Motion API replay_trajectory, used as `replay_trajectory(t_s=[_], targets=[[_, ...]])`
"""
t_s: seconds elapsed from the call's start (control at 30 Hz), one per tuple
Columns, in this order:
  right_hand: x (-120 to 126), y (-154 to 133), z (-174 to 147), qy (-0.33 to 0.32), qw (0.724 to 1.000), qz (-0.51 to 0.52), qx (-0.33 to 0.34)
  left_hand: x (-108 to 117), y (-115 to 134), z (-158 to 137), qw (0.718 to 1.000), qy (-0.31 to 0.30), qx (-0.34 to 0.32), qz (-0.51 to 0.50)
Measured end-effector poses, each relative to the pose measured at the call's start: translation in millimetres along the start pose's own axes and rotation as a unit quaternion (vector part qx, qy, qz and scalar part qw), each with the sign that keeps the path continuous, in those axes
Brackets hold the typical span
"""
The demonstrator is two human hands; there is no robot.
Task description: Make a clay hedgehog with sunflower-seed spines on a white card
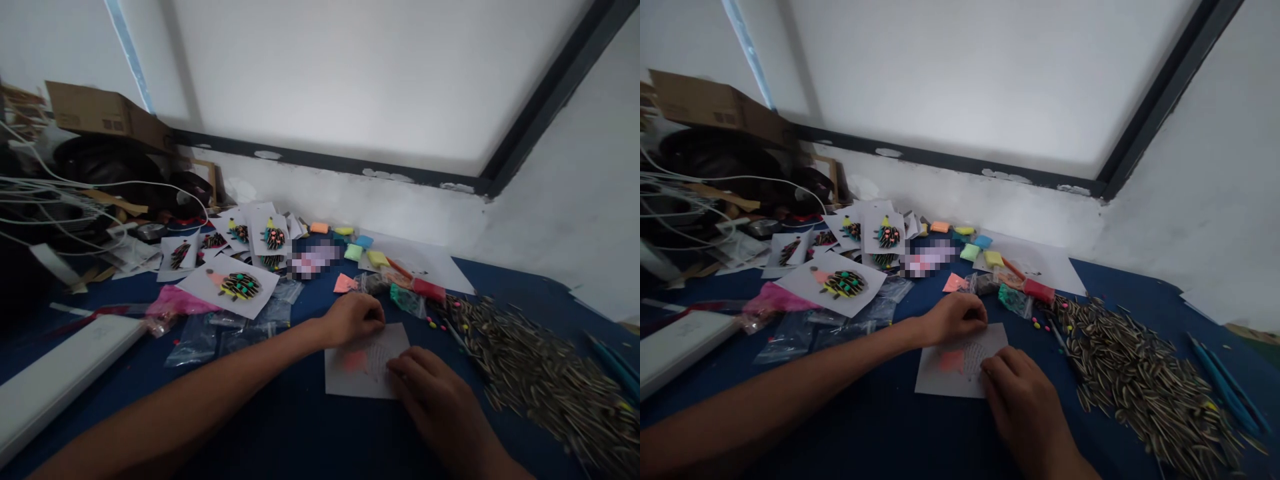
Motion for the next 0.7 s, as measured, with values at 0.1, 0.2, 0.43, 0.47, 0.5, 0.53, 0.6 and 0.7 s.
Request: replay_trajectory(t_s=[0.1, 0.2, 0.43, 0.47, 0.5, 0.53, 0.6, 0.7], targets=[[-2, -2, 0, -0.013, 1.000, -0.008, 0.006, 3, 0, 1, 1.000, -0.006, 0.003, -0.025], [-3, -1, -2, -0.015, 1.000, -0.019, 0.005, 9, 2, -1, 0.998, -0.024, -0.012, -0.057], [-1, -9, 0, -0.002, 0.999, -0.013, 0.047, 26, 10, -19, 0.988, -0.129, -0.084, 0.015], [-1, -11, 0, 0.001, 0.998, -0.005, 0.055, 28, 10, -23, 0.986, -0.132, -0.095, 0.031], [-1, -13, 1, 0.004, 0.998, 0.001, 0.063, 29, 11, -27, 0.984, -0.134, -0.107, 0.047], [-2, -15, 1, 0.004, 0.998, 0.003, 0.070, 29, 11, -31, 0.982, -0.137, -0.118, 0.058], [-3, -17, 0, -0.004, 0.997, -0.002, 0.076, 29, 11, -38, 0.980, -0.134, -0.128, 0.066], [-5, -18, -1, -0.021, 0.997, -0.010, 0.080, 28, 12, -45, 0.980, -0.125, -0.137, 0.068]])
Point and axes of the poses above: each hand's wrist, its own z-axis towards the middle knuckle, its own x-axis out of the back of the hand, y = z × x, the point moved 3 cm from there along z, towards the middle knuckle, and after that the axes turned 7 degrees about x, right-handed, at the moved point
